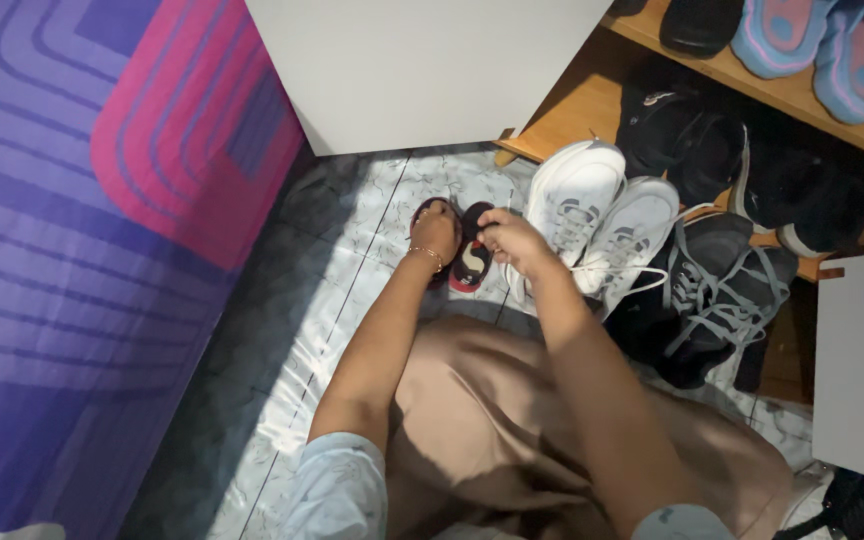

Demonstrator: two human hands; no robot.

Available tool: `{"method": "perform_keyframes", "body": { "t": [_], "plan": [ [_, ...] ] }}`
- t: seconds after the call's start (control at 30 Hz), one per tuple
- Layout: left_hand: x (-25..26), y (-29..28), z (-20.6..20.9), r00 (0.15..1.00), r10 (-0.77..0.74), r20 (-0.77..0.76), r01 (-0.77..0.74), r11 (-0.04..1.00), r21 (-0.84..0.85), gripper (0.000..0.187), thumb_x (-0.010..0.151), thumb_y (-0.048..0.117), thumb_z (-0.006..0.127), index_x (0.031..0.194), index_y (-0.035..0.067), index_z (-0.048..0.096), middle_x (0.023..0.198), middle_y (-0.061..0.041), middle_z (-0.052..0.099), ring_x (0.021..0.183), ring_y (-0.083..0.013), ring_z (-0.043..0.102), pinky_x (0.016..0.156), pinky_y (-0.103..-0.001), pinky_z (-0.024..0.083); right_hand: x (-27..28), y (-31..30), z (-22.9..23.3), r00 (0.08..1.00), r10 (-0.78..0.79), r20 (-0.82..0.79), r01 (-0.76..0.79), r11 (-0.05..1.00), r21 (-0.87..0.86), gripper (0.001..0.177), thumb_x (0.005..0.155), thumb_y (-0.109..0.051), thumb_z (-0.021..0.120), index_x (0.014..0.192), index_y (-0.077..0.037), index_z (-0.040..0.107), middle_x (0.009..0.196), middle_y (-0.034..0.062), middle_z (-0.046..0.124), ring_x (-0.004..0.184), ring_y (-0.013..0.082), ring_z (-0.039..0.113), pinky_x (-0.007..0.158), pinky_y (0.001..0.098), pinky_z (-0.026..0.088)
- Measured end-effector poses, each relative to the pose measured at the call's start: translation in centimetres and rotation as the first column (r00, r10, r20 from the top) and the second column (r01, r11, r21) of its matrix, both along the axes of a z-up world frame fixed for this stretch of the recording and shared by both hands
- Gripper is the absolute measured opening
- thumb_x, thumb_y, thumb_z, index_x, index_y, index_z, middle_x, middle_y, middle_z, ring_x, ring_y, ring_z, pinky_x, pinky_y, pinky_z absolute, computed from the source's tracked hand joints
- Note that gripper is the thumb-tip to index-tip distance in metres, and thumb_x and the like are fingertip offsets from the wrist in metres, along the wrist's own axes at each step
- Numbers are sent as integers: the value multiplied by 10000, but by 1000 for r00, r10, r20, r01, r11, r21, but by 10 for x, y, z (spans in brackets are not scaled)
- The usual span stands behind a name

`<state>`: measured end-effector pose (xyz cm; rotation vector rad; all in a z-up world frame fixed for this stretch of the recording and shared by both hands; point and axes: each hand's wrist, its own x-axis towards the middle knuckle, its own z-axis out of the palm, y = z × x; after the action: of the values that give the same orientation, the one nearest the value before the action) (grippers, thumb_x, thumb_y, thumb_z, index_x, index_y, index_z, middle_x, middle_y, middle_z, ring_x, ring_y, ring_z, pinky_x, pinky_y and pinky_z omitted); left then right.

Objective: The person opens a shoe cabinet and removes three pairs of shoes. They proceed to untie the laces on each pair, then re-lace and tie the shoes back up, finishing with the last pair.

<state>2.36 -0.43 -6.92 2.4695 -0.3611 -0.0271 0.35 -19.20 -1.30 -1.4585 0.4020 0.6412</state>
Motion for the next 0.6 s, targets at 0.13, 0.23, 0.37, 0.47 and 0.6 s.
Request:
{"method": "perform_keyframes", "body": {
  "t": [0.13,0.23,0.37,0.47,0.6],
  "plan": [
    [4,2,-19,998,29,-57,-38,986,-161,181,773,173,735,926,75,742,1145,-190,639,1061,-408,617,940,-470,496,-17,-2,54,993,-39,110,41,999,-15,246,870,-39,563,1101,-119,594,901,-23,654,690,46,499,565,205,387],
    [15,2,-39,997,67,-38,-75,957,-281,133,819,181,751,870,61,724,1113,-209,649,1076,-416,609,959,-469,492,-35,-14,83,970,-137,203,127,990,58,150,918,-48,604,1059,-95,619,911,-16,625,715,47,498,574,194,353],
    [28,8,-49,990,128,57,-82,863,-499,147,834,153,774,826,33,691,1065,-171,698,1061,-389,618,931,-444,508,-50,-32,106,913,-262,313,251,965,75,154,920,-28,633,1065,-73,660,955,-5,627,782,77,570,628,214,441],
    [32,16,-34,987,163,13,-129,822,-555,129,852,151,775,872,44,707,1022,-151,687,970,-325,657,866,-403,542,-56,-36,120,880,-271,390,305,952,-29,252,887,-39,609,1127,-79,678,1020,-7,670,816,91,620,650,233,489],
    [33,33,-2,980,200,24,-141,768,-625,81,884,115,757,936,61,729,1025,-133,687,916,-276,681,818,-361,560,-70,-27,136,761,-99,642,397,853,-339,350,857,-48,635,1205,-83,649,1131,7,587,853,110,626,661,274,597]
  ]
}}
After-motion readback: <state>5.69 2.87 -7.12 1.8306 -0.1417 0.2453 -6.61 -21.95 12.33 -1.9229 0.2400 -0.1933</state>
